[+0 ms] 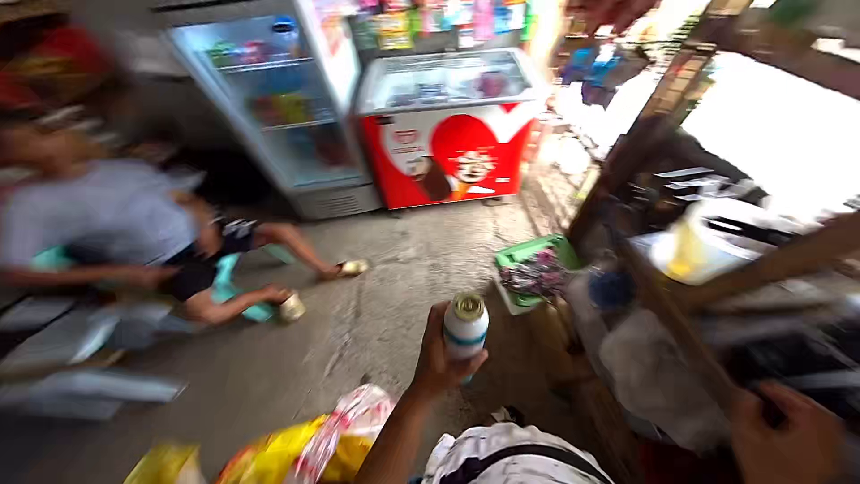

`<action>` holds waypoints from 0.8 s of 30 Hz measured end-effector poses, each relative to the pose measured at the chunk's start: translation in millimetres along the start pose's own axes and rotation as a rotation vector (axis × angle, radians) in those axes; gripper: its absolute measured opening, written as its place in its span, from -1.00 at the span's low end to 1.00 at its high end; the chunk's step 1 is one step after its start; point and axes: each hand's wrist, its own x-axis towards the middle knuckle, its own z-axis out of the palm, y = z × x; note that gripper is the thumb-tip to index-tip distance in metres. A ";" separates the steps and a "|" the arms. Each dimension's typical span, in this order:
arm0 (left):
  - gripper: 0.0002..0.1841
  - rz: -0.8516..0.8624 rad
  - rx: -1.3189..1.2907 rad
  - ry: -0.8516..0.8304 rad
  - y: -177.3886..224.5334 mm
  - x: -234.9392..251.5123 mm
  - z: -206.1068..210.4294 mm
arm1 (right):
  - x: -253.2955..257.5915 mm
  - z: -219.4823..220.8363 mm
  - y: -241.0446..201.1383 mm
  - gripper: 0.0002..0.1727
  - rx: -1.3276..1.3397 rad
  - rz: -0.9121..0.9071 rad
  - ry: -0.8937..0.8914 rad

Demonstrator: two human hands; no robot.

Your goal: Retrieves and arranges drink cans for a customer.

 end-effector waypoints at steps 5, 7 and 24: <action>-0.04 0.199 -0.179 -0.455 21.9 -9.6 99.8 | -18.4 20.8 -46.8 -0.76 0.135 -0.030 -0.007; -0.10 0.309 -0.231 -0.572 36.6 -1.6 138.6 | -37.3 24.8 -53.2 -0.79 0.175 0.002 -0.057; -0.03 0.421 -0.282 -0.723 143.0 70.2 459.2 | -300.3 -30.6 -55.8 -0.78 -0.103 0.925 0.056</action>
